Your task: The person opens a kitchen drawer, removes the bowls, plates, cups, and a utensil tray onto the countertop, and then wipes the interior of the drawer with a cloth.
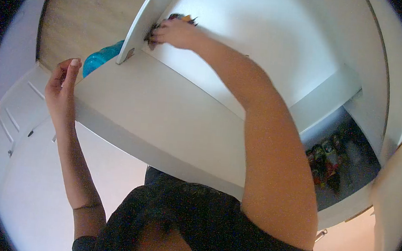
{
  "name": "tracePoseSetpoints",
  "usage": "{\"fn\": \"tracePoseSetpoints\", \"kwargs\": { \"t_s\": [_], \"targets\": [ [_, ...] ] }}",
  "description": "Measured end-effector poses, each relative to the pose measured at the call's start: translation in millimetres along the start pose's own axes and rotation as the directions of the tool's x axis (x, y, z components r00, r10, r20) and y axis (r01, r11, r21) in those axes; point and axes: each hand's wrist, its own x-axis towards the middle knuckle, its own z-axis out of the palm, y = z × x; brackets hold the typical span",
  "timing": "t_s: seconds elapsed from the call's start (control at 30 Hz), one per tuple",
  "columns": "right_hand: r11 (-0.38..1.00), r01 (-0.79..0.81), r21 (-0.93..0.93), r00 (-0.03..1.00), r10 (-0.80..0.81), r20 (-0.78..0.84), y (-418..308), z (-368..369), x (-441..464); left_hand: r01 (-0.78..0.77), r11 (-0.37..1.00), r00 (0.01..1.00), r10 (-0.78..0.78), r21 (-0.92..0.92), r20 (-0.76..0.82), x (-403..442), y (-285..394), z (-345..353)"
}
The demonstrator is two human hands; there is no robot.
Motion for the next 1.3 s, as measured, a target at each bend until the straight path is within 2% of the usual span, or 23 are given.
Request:
{"fn": "tracePoseSetpoints", "kwargs": {
  "t_s": [0.03, 0.07, 0.13, 0.17, 0.23, 0.27, 0.3, 0.37, 0.43, 0.5, 0.57, 0.63, 0.67, 0.73, 0.8, 0.87, 0.93, 0.97, 1.03, 1.07, 1.1, 1.17, 1.3],
  "targets": [
    [0.998, 0.045, 0.032, 0.996, -0.047, 0.073, -9, 1, 8, -0.027, 0.999, 1.000, 0.027, -0.022, -0.006, 0, -1, 0],
    [0.998, 0.047, 0.033, 0.996, -0.049, 0.070, -20, 1, 10, -0.054, 0.998, 0.998, 0.054, -0.042, -0.012, -1, -2, 2],
    [0.994, -0.094, 0.050, 0.969, 0.080, 0.235, -48, -5, 14, -0.066, 0.998, 0.998, 0.065, -0.023, -0.018, 0, -4, 3],
    [0.994, -0.096, 0.052, 0.970, 0.082, 0.228, -49, -9, 12, -0.075, 0.997, 0.997, 0.074, -0.015, -0.026, 0, -5, 4],
    [0.998, -0.004, 0.059, 0.968, -0.011, 0.253, -47, -16, -7, -0.070, 0.997, 0.997, 0.070, -0.015, -0.018, 0, -8, 3],
    [0.982, -0.123, 0.143, 0.937, 0.068, 0.342, -51, -24, -22, -0.067, 0.997, 0.998, 0.067, -0.023, -0.007, 2, -8, 3],
    [0.981, -0.139, 0.133, 0.933, 0.085, 0.350, -59, -35, -41, -0.075, 0.997, 0.997, 0.076, -0.036, 0.007, 2, -7, 4],
    [0.981, -0.137, 0.140, 0.876, 0.054, 0.479, -70, -55, -74, -0.054, 0.999, 0.998, 0.054, -0.002, 0.016, 2, -7, 4],
    [0.963, -0.090, 0.255, 0.958, 0.014, 0.286, -64, -50, -111, -0.066, 0.998, 0.998, 0.066, -0.006, 0.019, 1, -4, 4],
    [0.824, -0.324, 0.466, 0.945, 0.253, 0.209, -38, -78, -132, -0.068, 0.998, 0.998, 0.068, -0.008, 0.019, 0, -6, 4],
    [0.757, -0.600, 0.259, 0.799, 0.579, 0.159, -4, -123, -157, -0.055, 0.998, 0.998, 0.055, -0.030, 0.007, 3, -10, 5],
    [0.679, -0.729, 0.083, 0.678, 0.734, -0.041, 16, -138, -186, -0.071, 0.997, 0.997, 0.071, -0.023, 0.010, 2, -9, 6],
    [0.675, -0.734, 0.082, 0.674, 0.738, -0.038, 14, -137, -196, -0.083, 0.997, 0.997, 0.083, -0.009, 0.007, 1, -7, 6],
    [0.655, -0.739, -0.160, 0.661, 0.750, 0.019, 8, -125, -210, -0.100, 0.995, 0.995, 0.100, 0.028, 0.007, -1, -2, 5],
    [0.662, -0.738, -0.128, 0.665, 0.746, 0.024, -22, -102, -216, -0.101, 0.992, 0.995, 0.101, 0.070, 0.008, -3, -4, 5],
    [0.662, -0.742, -0.103, 0.664, 0.747, 0.026, -59, -86, -227, -0.107, 0.994, 0.994, 0.107, -0.035, 0.017, 0, -9, 8],
    [0.572, -0.820, 0.024, 0.572, 0.820, -0.020, -96, -74, -236, -0.111, 0.994, 0.994, 0.112, -0.005, 0.019, 0, -7, 7],
    [0.575, -0.818, 0.023, 0.575, 0.818, -0.016, -110, -67, -241, -0.116, 0.993, 0.993, 0.116, 0.024, 0.010, -1, -5, 7],
    [0.309, -0.933, 0.185, 0.304, 0.951, -0.055, -136, -53, -248, -0.124, 0.992, 0.992, 0.124, 0.006, 0.001, -2, -6, 7],
    [0.207, -0.948, 0.241, 0.219, 0.976, 0.021, -145, -46, -250, -0.142, 0.990, 0.990, 0.142, -0.014, -0.007, -3, -6, 8],
    [0.208, -0.949, 0.236, 0.220, 0.975, 0.024, -151, -37, -250, -0.137, 0.990, 0.991, 0.137, -0.017, -0.005, -4, -5, 8],
    [0.204, -0.928, 0.312, 0.183, 0.978, -0.098, -159, -20, -245, -0.121, 0.993, 0.992, 0.121, -0.001, -0.026, -6, -1, 8],
    [0.186, -0.869, 0.458, 0.154, 0.982, -0.108, -155, -10, -194, -0.126, 0.992, 0.992, 0.126, -0.024, -0.019, -5, -2, 7]
  ]
}}
